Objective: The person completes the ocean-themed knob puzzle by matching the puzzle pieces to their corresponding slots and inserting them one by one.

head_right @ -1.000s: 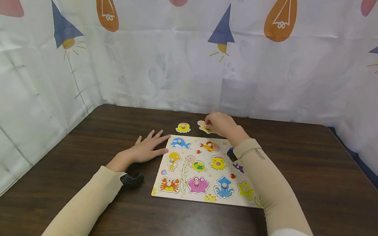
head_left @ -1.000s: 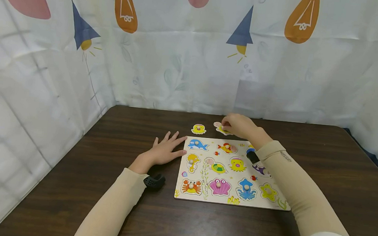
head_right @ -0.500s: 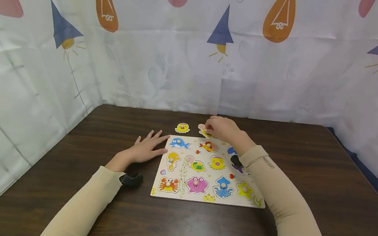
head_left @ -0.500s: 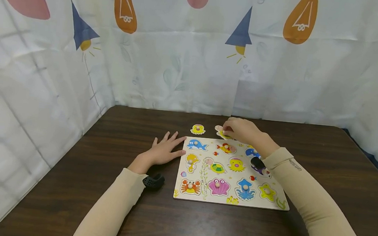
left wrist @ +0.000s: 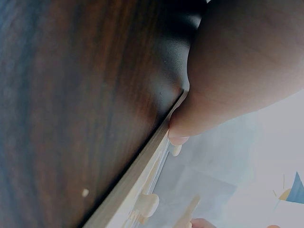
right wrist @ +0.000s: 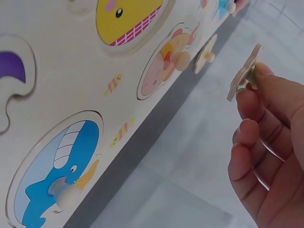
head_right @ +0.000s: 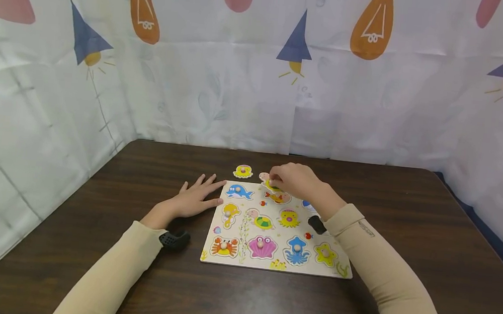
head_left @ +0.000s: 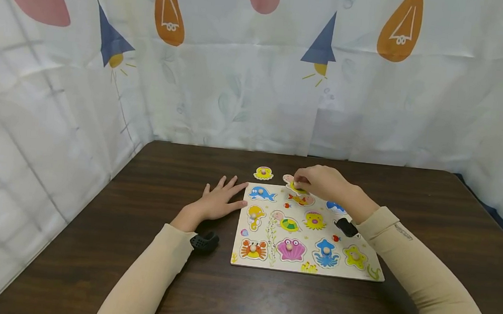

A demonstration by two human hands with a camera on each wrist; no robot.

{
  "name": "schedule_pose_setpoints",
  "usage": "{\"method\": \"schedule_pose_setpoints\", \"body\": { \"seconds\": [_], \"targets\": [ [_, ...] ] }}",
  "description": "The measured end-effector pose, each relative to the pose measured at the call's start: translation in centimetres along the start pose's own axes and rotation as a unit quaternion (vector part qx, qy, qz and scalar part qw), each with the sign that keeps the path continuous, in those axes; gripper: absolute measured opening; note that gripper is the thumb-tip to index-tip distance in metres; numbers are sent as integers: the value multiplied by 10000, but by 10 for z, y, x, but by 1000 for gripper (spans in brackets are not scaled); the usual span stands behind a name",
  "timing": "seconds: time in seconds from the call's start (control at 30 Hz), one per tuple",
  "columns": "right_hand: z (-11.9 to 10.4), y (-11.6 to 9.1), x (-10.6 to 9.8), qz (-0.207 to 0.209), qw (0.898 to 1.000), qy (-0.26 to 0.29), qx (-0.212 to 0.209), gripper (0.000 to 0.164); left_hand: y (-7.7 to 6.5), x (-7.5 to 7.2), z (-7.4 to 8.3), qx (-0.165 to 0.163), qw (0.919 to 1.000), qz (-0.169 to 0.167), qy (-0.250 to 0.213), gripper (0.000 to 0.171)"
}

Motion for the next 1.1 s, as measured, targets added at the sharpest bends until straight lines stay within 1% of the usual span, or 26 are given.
{"method": "schedule_pose_setpoints", "body": {
  "seconds": [0.13, 0.47, 0.7, 0.8, 0.93, 1.1],
  "targets": [
    [-6, -4, -2, -47, 10000, 53, -20, 15, -1, 0, 0, -15, 10000, -8, -3, 71],
    [-19, -17, 1, -103, 9998, 78, 154, 15, 1, 0, -1, 33, 10000, -13, -1, 72],
    [-29, -26, 5, -165, 9997, -11, -158, 15, 1, 1, -2, 43, 10000, 4, 12, 72],
    [-33, -27, 7, -181, 9997, -21, -179, 14, 1, 1, -2, 45, 10000, 6, 4, 71],
    [-38, -30, 10, -321, 9994, 8, -159, 15, 1, 1, -2, 49, 10000, 9, 24, 72],
    [-44, -33, 14, -457, 9985, 46, -309, 13, 1, 1, -1, 56, 10000, 2, 28, 72]
  ]
}}
Point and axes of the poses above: each hand's wrist, its own y-axis towards the middle knuckle, its own x-axis out of the palm, z = x × y, the point moved 2 cm from there along y, towards the middle knuckle, and after that the axes turned 2 degrees about y, right-handed, at the moved point
